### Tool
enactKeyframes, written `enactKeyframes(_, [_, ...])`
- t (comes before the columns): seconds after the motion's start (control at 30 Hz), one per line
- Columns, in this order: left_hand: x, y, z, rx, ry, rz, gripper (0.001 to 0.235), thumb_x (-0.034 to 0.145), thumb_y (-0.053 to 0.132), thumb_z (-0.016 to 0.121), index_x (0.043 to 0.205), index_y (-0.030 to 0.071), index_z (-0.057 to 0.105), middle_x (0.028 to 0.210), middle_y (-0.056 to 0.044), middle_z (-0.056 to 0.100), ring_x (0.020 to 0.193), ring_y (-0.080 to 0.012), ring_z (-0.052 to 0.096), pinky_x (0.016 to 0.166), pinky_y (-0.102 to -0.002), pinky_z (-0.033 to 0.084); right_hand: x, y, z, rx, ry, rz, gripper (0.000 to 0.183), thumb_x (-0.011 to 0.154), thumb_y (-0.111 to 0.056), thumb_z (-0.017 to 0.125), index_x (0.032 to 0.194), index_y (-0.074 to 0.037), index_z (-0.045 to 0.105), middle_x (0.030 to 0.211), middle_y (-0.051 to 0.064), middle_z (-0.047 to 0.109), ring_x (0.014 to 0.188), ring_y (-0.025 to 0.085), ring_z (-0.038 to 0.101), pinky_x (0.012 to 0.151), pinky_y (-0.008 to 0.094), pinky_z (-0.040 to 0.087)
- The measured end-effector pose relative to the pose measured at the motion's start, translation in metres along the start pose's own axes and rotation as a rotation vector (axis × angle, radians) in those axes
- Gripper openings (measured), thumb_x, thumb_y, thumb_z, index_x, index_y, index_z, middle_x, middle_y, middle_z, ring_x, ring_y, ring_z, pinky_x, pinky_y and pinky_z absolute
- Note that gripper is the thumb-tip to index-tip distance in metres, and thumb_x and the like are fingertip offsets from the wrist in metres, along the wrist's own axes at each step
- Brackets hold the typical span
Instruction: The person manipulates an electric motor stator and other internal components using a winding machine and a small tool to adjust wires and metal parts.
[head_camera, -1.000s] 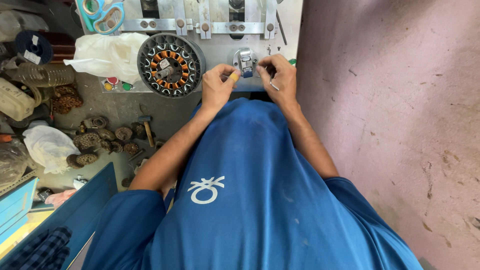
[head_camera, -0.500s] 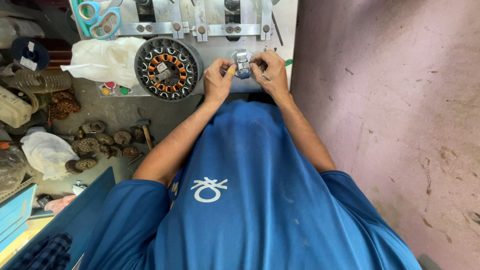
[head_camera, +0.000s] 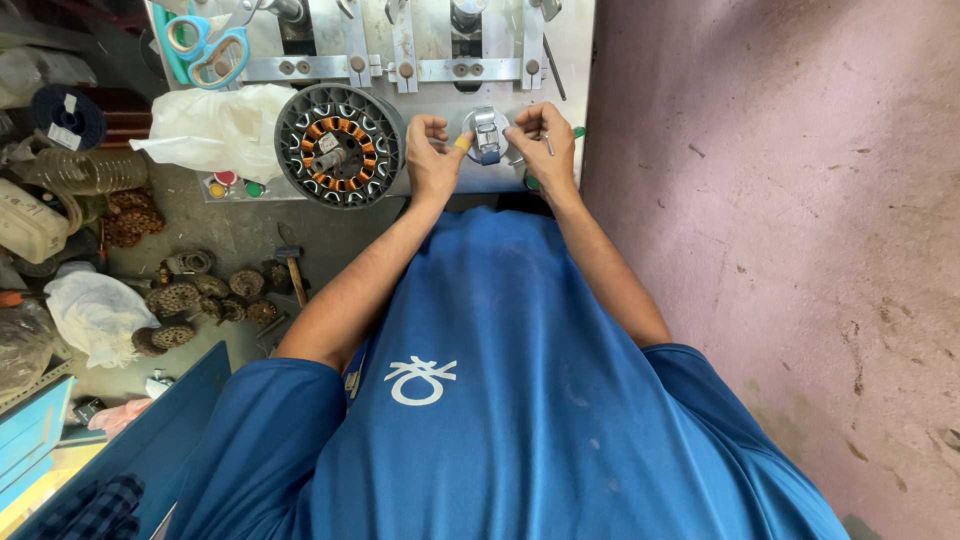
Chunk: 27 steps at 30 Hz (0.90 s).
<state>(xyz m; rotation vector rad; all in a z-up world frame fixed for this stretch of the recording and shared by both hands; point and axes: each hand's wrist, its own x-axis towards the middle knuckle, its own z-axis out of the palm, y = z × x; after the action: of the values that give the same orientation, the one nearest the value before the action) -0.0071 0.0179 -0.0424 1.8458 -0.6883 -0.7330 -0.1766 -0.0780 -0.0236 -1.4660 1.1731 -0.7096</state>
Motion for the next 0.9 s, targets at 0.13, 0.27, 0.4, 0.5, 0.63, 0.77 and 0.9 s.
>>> enactKeyframes(0.13, [0.005, -0.007, -0.002, -0.054, -0.126, -0.01, 0.042, 0.085, 0.013, 0.085, 0.117, 0.004, 0.06, 0.113, -0.009, 0.066, 0.085, -0.018, 0.07, 0.074, -0.029, 0.058, -0.002, 0.002, -0.015, 0.159, 0.031, 0.277, 0.021, 0.087, -0.004, 0.076, 0.103, -0.003, 0.063, 0.085, 0.004, 0.066, 0.072, 0.012, 0.064, 0.061, 0.027, 0.055])
enactKeyframes(0.27, [-0.001, 0.008, -0.008, -0.096, -0.206, -0.018, 0.048, 0.086, 0.009, 0.077, 0.128, 0.006, 0.056, 0.129, -0.011, 0.065, 0.105, -0.021, 0.07, 0.081, -0.033, 0.06, -0.006, 0.004, -0.034, 0.531, -0.087, 0.608, 0.021, 0.094, -0.001, 0.07, 0.11, -0.001, 0.057, 0.089, 0.011, 0.066, 0.074, 0.019, 0.069, 0.062, 0.032, 0.059])
enactKeyframes(0.4, [-0.011, 0.04, -0.025, 0.058, -0.305, 0.331, 0.07, 0.081, 0.008, 0.079, 0.144, 0.004, 0.048, 0.141, -0.018, 0.056, 0.133, -0.0337, 0.053, 0.11, -0.045, 0.048, -0.018, 0.004, -0.039, 0.47, 0.016, 0.566, 0.021, 0.099, -0.006, 0.061, 0.116, -0.004, 0.05, 0.092, 0.012, 0.065, 0.075, 0.021, 0.069, 0.064, 0.034, 0.062])
enactKeyframes(0.5, [-0.012, 0.059, -0.026, 0.197, -0.336, 0.502, 0.076, 0.078, 0.018, 0.086, 0.143, 0.006, 0.048, 0.149, -0.021, 0.049, 0.137, -0.0411, 0.043, 0.114, -0.049, 0.038, -0.024, -0.002, -0.039, 0.558, 0.047, 0.538, 0.02, 0.106, -0.015, 0.046, 0.121, -0.003, 0.05, 0.097, 0.009, 0.063, 0.082, 0.023, 0.073, 0.071, 0.034, 0.066])
enactKeyframes(0.63, [-0.004, 0.064, -0.015, 0.157, -0.36, 0.41, 0.066, 0.08, 0.017, 0.087, 0.139, 0.008, 0.059, 0.148, -0.019, 0.053, 0.137, -0.0404, 0.051, 0.115, -0.046, 0.042, -0.022, -0.021, -0.041, 0.445, 0.01, 0.418, 0.02, 0.109, -0.01, 0.045, 0.125, 0.0, 0.052, 0.104, 0.01, 0.068, 0.087, 0.02, 0.075, 0.073, 0.03, 0.062])
enactKeyframes(0.77, [0.006, 0.059, -0.009, 0.091, -0.343, 0.36, 0.061, 0.075, 0.015, 0.092, 0.129, 0.006, 0.065, 0.138, -0.019, 0.062, 0.137, -0.0401, 0.054, 0.112, -0.044, 0.046, -0.019, -0.047, -0.042, 0.186, 0.02, 0.304, 0.017, 0.103, -0.002, 0.054, 0.118, -0.001, 0.061, 0.1, 0.012, 0.075, 0.074, 0.014, 0.075, 0.059, 0.024, 0.055])
enactKeyframes(0.9, [0.008, 0.054, -0.007, 0.034, -0.391, 0.126, 0.062, 0.07, 0.014, 0.092, 0.127, 0.009, 0.067, 0.13, -0.014, 0.071, 0.126, -0.0291, 0.068, 0.107, -0.037, 0.054, -0.019, -0.065, -0.038, 0.012, 0.113, 0.139, 0.016, 0.097, 0.004, 0.069, 0.111, 0.001, 0.074, 0.091, 0.01, 0.076, 0.06, 0.01, 0.062, 0.051, 0.023, 0.049])
